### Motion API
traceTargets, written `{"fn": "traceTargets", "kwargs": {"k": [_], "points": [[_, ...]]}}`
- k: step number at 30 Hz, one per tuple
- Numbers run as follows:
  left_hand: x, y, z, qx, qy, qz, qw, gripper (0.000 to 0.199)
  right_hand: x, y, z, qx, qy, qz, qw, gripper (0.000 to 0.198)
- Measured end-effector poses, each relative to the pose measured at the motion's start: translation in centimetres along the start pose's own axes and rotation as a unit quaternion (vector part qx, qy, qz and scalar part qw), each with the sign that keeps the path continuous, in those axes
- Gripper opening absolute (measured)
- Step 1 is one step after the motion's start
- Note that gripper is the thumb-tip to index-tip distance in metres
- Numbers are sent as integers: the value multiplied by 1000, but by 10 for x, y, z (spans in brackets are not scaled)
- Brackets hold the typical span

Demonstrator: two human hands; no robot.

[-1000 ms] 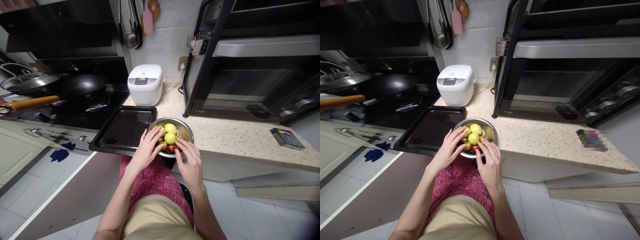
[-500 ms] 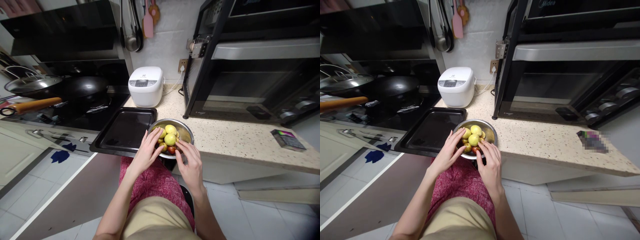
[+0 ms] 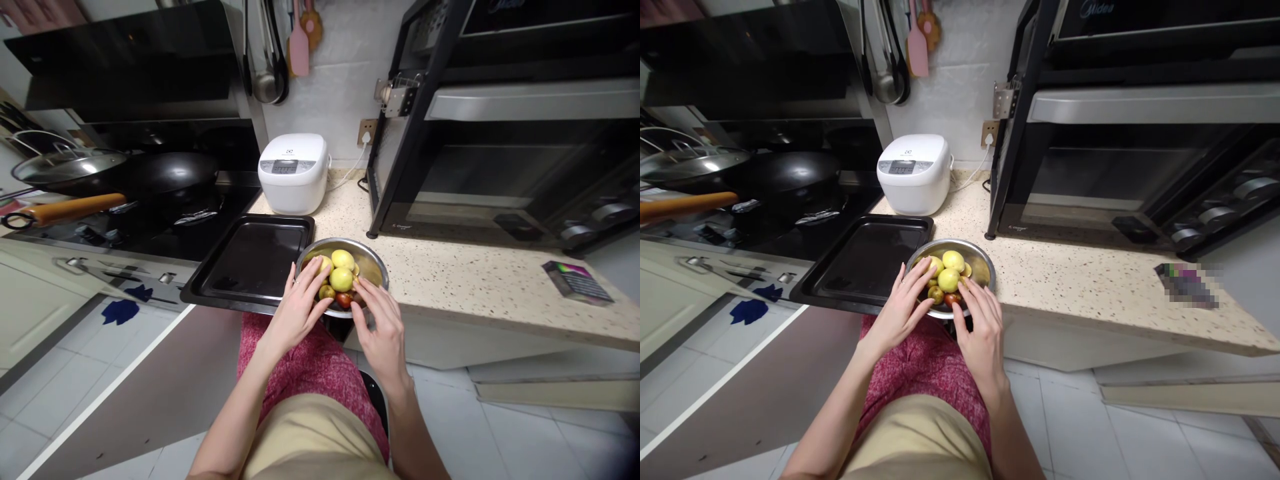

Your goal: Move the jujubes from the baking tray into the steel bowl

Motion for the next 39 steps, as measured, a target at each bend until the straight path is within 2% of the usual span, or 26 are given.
{"fn": "traceTargets", "kwargs": {"k": [22, 34, 39], "points": [[-4, -3, 4, -19, 10, 32, 999, 64, -2, 4, 2, 8, -1, 5, 1000, 35], [-11, -6, -1, -45, 26, 88, 995, 60, -2, 1, 0, 0, 3, 11, 1000, 36], [-9, -3, -2, -35, 20, 76, 996, 61, 10, -5, -9, -9, -72, 38, 997, 51]]}}
Point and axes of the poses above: each hand's wrist, its own z-axis away from the middle knuckle, its own x-axis out of the palm, y = z × x, the point moved 7 cm from there along -z, towards the middle knuckle, and after that the axes turned 15 degrees about x, right-handed, at the moved point
